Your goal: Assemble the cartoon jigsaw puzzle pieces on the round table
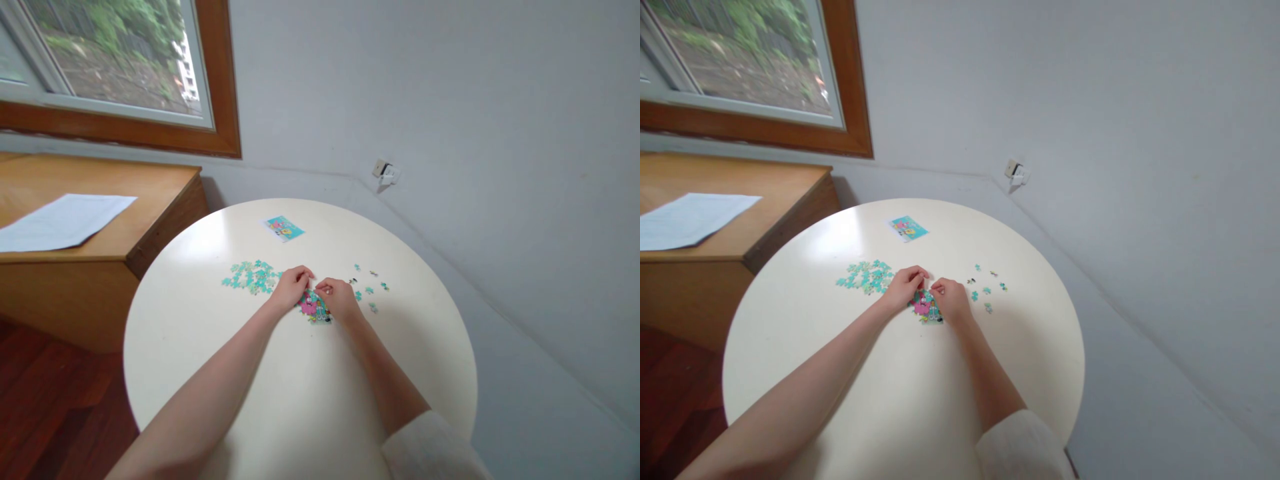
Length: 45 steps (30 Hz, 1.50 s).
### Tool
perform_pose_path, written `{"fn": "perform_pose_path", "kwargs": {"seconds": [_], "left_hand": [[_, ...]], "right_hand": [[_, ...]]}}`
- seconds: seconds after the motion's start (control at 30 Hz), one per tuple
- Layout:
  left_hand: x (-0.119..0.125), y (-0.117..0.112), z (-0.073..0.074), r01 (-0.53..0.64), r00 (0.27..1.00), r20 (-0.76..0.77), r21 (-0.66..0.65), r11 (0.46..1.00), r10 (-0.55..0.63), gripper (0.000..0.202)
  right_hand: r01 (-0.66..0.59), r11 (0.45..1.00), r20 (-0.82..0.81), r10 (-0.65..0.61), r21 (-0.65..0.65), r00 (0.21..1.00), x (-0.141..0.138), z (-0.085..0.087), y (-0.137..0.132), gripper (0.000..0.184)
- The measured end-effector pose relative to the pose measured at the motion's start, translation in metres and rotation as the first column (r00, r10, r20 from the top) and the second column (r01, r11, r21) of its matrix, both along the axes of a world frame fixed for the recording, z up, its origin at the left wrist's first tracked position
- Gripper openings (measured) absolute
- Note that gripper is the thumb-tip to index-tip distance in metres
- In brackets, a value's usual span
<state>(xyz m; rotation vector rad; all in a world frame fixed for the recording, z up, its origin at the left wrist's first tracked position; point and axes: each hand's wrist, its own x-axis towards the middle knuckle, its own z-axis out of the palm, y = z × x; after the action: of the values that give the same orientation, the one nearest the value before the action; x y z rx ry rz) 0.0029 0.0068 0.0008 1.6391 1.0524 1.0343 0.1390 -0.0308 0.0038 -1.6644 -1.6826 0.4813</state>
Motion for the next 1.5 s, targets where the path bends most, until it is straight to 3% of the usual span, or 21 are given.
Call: {"fn": "perform_pose_path", "kwargs": {"seconds": [0.57, 0.87, 1.13, 1.4, 1.5], "left_hand": [[0.001, 0.001, -0.003, 0.006, 1.0, 0.01, 0.006, 1.0, -0.006, 0.019], [0.0, -0.001, -0.002, 0.049, 0.997, 0.059, 0.049, 0.998, -0.052, 0.015], [-0.001, -0.004, 0.001, 0.111, 0.994, 0.002, 0.091, 0.99, -0.111, 0.023], [-0.001, 0.0, -0.006, 0.039, 0.999, -0.001, 0.088, 0.995, -0.039, 0.025], [-0.002, -0.001, -0.006, -0.076, 0.996, -0.025, 0.145, 0.986, 0.081, 0.024]], "right_hand": [[-0.013, 0.999, -0.023, 0.012, -0.047, 1.0, -0.002, 0.002, -0.004, 0.008], [0.012, 0.979, -0.21, 0.032, 0.206, 0.977, 0.003, 0.007, -0.002, 0.017], [0.044, 0.971, -0.318, 0.035, 0.237, 0.947, 0.001, -0.001, 0.0, 0.02], [0.222, 0.927, -0.306, -0.126, 0.302, 0.944, 0.009, -0.004, 0.003, 0.021], [0.282, 0.907, -0.32, -0.178, 0.314, 0.93, 0.012, -0.006, 0.003, 0.018]]}}
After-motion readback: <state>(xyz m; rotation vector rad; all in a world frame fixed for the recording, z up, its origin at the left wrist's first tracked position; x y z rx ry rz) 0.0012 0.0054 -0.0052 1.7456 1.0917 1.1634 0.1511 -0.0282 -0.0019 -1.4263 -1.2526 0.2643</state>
